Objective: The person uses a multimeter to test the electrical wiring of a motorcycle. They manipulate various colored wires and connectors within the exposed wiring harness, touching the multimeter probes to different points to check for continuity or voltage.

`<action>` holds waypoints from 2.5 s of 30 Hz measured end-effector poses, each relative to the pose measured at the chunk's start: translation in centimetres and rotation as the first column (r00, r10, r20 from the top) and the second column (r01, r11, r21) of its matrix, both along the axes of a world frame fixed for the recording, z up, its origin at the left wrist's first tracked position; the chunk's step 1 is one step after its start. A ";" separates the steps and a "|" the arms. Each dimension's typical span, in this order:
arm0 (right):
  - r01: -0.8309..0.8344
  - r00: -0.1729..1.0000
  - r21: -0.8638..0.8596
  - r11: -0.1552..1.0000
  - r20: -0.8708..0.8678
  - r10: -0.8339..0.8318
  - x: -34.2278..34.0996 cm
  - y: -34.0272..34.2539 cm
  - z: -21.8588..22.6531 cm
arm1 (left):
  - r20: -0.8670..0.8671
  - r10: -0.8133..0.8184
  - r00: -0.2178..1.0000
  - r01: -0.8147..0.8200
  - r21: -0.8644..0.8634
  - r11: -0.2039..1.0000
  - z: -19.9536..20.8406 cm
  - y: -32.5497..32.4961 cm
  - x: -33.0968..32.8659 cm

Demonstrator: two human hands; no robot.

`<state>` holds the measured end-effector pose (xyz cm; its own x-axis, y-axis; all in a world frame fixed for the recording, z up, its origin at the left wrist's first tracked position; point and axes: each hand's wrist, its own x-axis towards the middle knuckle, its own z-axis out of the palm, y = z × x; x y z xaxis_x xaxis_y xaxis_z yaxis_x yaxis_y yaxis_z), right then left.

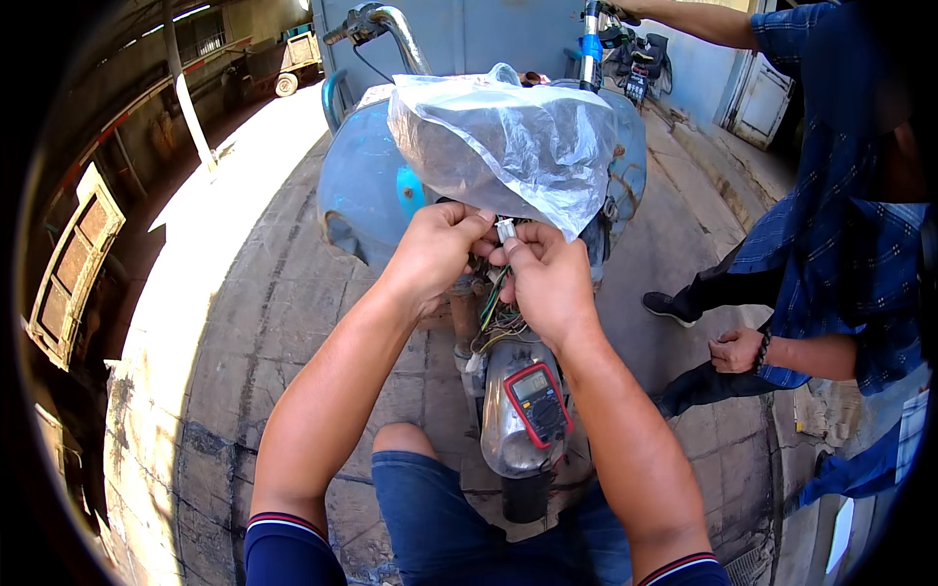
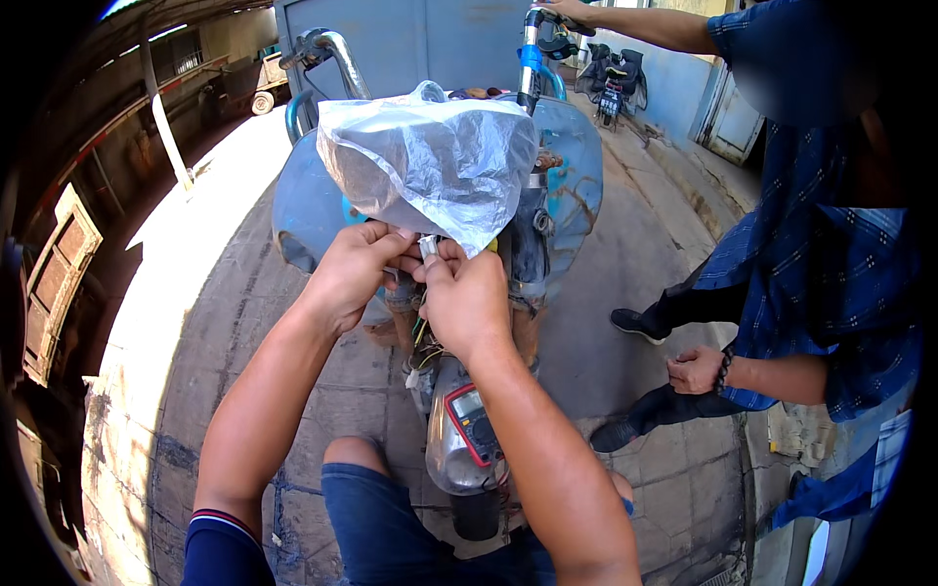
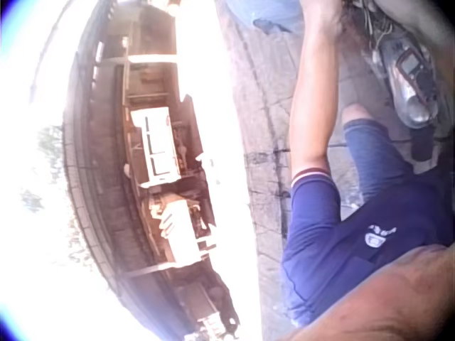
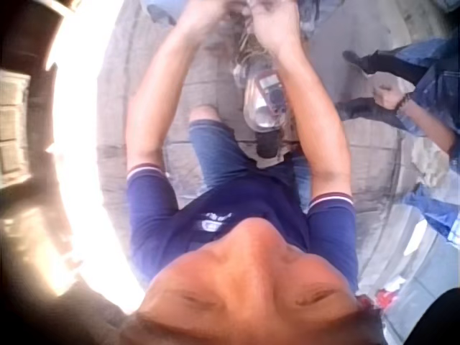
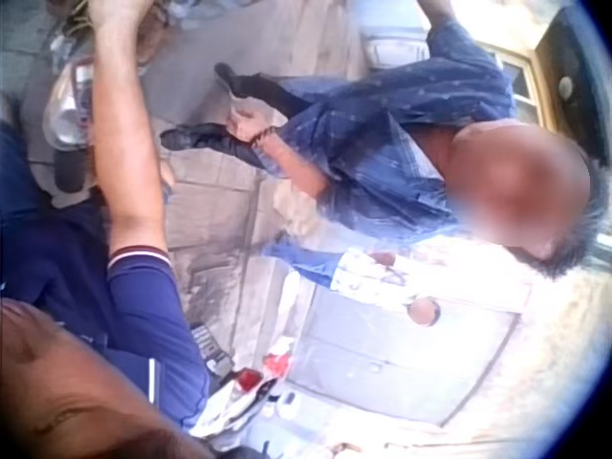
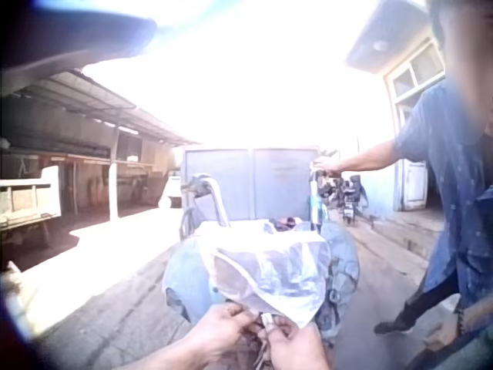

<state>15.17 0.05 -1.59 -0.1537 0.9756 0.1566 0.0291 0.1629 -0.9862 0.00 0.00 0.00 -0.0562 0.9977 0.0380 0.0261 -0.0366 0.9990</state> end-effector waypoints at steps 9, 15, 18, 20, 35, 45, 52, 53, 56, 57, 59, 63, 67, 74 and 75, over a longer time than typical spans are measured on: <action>-0.010 0.998 0.088 0.996 0.068 0.004 -0.2 0.6 -1.4 | 0.096 0.013 0.995 -0.012 -0.009 1.000 -1.3 1.8 0.4; -0.028 0.999 0.094 0.995 0.024 0.026 -0.6 0.6 -2.5 | 0.130 -0.095 0.987 0.106 -0.083 0.991 -1.3 1.4 -0.6; -0.063 0.998 0.077 0.995 0.022 0.061 -0.5 0.2 -1.8 | 0.172 -0.070 0.983 0.080 -0.051 0.995 -1.7 1.7 0.0; -0.048 0.999 0.024 0.999 -0.009 0.048 -0.4 -0.3 -0.7 | 0.203 -0.090 0.975 0.105 -0.066 0.992 -1.4 1.6 0.2; 0.085 0.994 0.246 0.966 0.050 -0.100 -1.0 2.1 -3.8 | 0.477 -0.104 0.873 0.049 0.125 0.991 -2.6 1.3 2.1; 0.067 0.997 0.215 0.974 0.035 -0.076 -1.5 2.5 -4.0 | 0.507 -0.079 0.858 0.025 0.114 0.993 -2.4 0.6 1.7; -0.103 0.909 0.057 0.993 -0.399 0.117 -1.3 1.2 -1.4 | 0.393 -0.078 0.916 0.081 0.009 0.997 -2.3 1.7 1.0; -0.104 0.924 0.038 0.994 -0.367 0.110 -0.6 1.1 -1.1 | 0.396 -0.047 0.917 0.055 -0.008 0.998 -2.2 1.7 1.7; -0.038 0.965 0.056 0.998 -0.256 0.051 -0.4 0.3 -0.2 | 0.397 -0.067 0.915 0.063 0.021 0.998 -1.6 1.9 2.2; -0.022 0.967 0.050 0.999 -0.252 0.034 -0.6 0.2 -0.1 | 0.410 -0.059 0.910 0.051 0.030 0.998 -1.6 1.8 2.2; -0.023 0.968 0.066 0.998 -0.249 0.038 -1.1 0.4 -0.7 | 0.446 -0.023 0.895 0.029 -0.008 1.000 -1.6 1.5 1.9; 0.002 0.955 0.115 0.993 -0.294 0.032 -1.4 1.0 -1.2 | 0.500 -0.017 0.866 0.025 -0.009 1.000 -1.6 2.1 2.2; 0.034 0.963 0.163 0.986 -0.270 0.011 -1.1 0.6 -0.8 | 0.531 -0.023 0.847 0.033 -0.009 0.999 -1.5 2.5 2.5; 0.041 0.960 0.127 0.991 -0.281 -0.004 -0.9 0.6 -0.6 | 0.464 -0.055 0.884 0.083 -0.041 0.996 -1.7 3.0 2.5; 0.030 0.957 0.109 0.994 -0.292 0.004 -1.0 0.8 -0.7 | 0.513 -0.024 0.858 0.048 -0.034 0.998 -1.8 3.4 2.1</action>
